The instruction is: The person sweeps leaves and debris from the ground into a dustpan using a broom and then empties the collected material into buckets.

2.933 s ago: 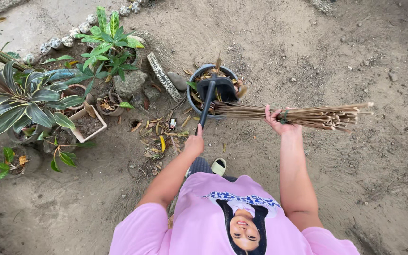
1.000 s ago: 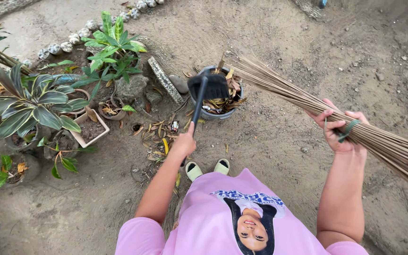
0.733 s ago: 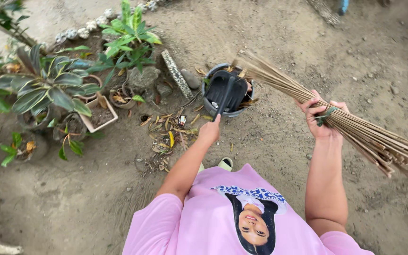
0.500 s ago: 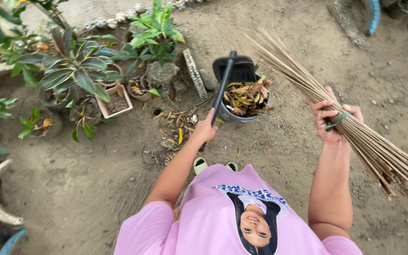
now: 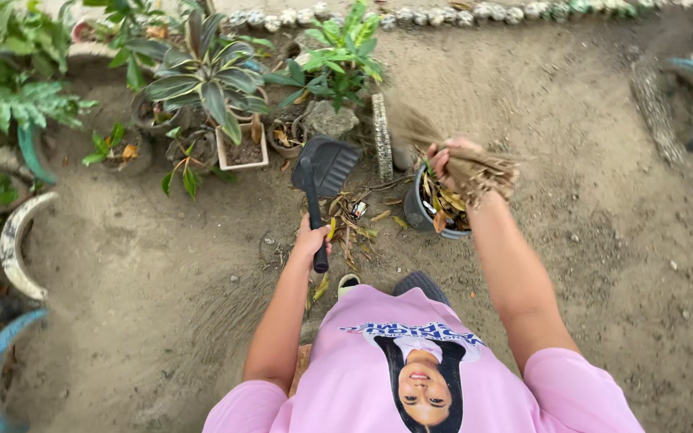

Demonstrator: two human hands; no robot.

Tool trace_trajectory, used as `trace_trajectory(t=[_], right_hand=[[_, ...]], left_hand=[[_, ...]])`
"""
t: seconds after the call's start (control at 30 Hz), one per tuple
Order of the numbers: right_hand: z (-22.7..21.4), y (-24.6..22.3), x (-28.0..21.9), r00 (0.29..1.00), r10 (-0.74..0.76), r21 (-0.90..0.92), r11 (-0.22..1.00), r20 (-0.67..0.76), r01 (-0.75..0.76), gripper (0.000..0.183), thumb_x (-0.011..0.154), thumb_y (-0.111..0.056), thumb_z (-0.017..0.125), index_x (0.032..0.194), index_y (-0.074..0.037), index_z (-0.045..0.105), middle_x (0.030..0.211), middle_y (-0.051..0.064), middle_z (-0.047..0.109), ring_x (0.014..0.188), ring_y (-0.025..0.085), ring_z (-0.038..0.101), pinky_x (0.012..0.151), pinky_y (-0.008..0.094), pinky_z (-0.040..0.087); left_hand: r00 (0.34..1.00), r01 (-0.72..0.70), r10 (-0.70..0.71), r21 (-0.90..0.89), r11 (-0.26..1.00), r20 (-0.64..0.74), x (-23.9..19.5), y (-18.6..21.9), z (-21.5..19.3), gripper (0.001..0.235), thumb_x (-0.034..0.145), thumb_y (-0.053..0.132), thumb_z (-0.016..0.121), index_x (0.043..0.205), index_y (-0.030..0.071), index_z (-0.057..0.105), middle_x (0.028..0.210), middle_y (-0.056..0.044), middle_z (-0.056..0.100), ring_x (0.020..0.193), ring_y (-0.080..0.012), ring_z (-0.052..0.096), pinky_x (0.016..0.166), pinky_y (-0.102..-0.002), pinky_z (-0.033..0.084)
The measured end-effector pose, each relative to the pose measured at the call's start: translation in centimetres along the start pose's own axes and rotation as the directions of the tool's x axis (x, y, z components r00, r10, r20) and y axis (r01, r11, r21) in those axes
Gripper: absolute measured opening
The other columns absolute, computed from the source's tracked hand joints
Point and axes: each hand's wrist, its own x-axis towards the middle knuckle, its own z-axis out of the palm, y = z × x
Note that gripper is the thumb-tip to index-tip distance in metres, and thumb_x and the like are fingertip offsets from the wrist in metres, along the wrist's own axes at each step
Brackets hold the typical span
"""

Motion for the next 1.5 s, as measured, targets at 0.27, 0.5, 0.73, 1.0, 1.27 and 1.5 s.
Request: trace_trajectory(t=[0.27,0.5,0.73,1.0,1.27,1.5], right_hand=[[-4.1,0.3,13.8,0.939,0.28,-0.344,0.877,-0.202,-0.336,0.03,0.095,-0.01,0.067,0.113,0.002,0.047,0.087,0.014,0.063,0.061,0.014,0.058,0.05,0.02,0.054],[-9.9,-3.1,25.4,0.778,0.557,-0.935,0.003,-0.293,-0.354,0.055,0.094,0.003,0.067,0.139,0.005,0.034,0.084,0.025,0.071,0.068,0.031,0.071,0.061,0.043,0.062],[-9.7,-7.8,37.1,0.859,0.386,-0.935,-0.029,-0.336,-0.353,0.123,0.073,0.02,0.06,0.161,-0.028,-0.012,0.074,0.028,0.067,0.061,0.039,0.068,0.054,0.053,0.058],[-13.4,-6.2,41.0,0.668,0.584,-0.803,0.046,-0.462,-0.595,0.091,0.08,0.01,0.058,0.155,-0.02,0.015,0.077,0.016,0.06,0.064,0.028,0.064,0.058,0.044,0.059],[-8.4,-22.4,35.9,0.609,0.712,-0.861,0.011,-0.35,-0.508,0.108,0.08,0.006,0.054,0.163,-0.041,0.003,0.088,0.015,0.063,0.062,0.018,0.059,0.055,0.032,0.058],[-5.7,-19.4,37.5,0.623,0.741,-0.918,0.021,-0.252,-0.396,0.106,0.081,0.006,0.056,0.167,-0.035,0.009,0.085,0.018,0.062,0.062,0.02,0.061,0.055,0.034,0.059]], left_hand=[[0.982,0.102,-0.17,-0.511,0.854,-0.087,3.2,-4.9,-4.6,0.018,0.093,0.012,0.068,0.096,0.003,0.053,0.065,-0.005,0.056,0.047,-0.0134,0.054,0.039,-0.028,0.047],[0.945,0.088,-0.306,-0.815,0.573,-0.113,3.5,-6.1,-2.1,0.018,0.095,0.021,0.066,0.086,0.011,0.054,0.061,0.001,0.053,0.046,-0.0093,0.052,0.04,-0.024,0.045],[0.884,-0.008,-0.411,-0.885,0.466,-0.224,6.1,-7.8,7.3,0.023,0.092,0.02,0.067,0.084,0.009,0.049,0.06,-0.002,0.052,0.044,-0.0128,0.051,0.039,-0.026,0.046],[0.952,0.002,-0.306,-1.0,0.023,-0.005,10.7,-8.8,13.3,0.023,0.091,0.016,0.071,0.086,0.004,0.052,0.07,-0.004,0.056,0.053,-0.0101,0.056,0.043,-0.019,0.053],[0.951,-0.012,-0.307,-0.991,-0.134,0.03,13.0,-8.0,13.5,0.022,0.093,0.014,0.07,0.091,0.001,0.052,0.076,-0.006,0.057,0.059,-0.0112,0.059,0.047,-0.02,0.054],[0.929,-0.157,-0.358,-0.977,-0.141,-0.098,12.0,-9.6,13.6,0.022,0.093,0.016,0.07,0.089,0.005,0.052,0.075,-0.005,0.057,0.058,-0.0107,0.059,0.045,-0.021,0.053]])
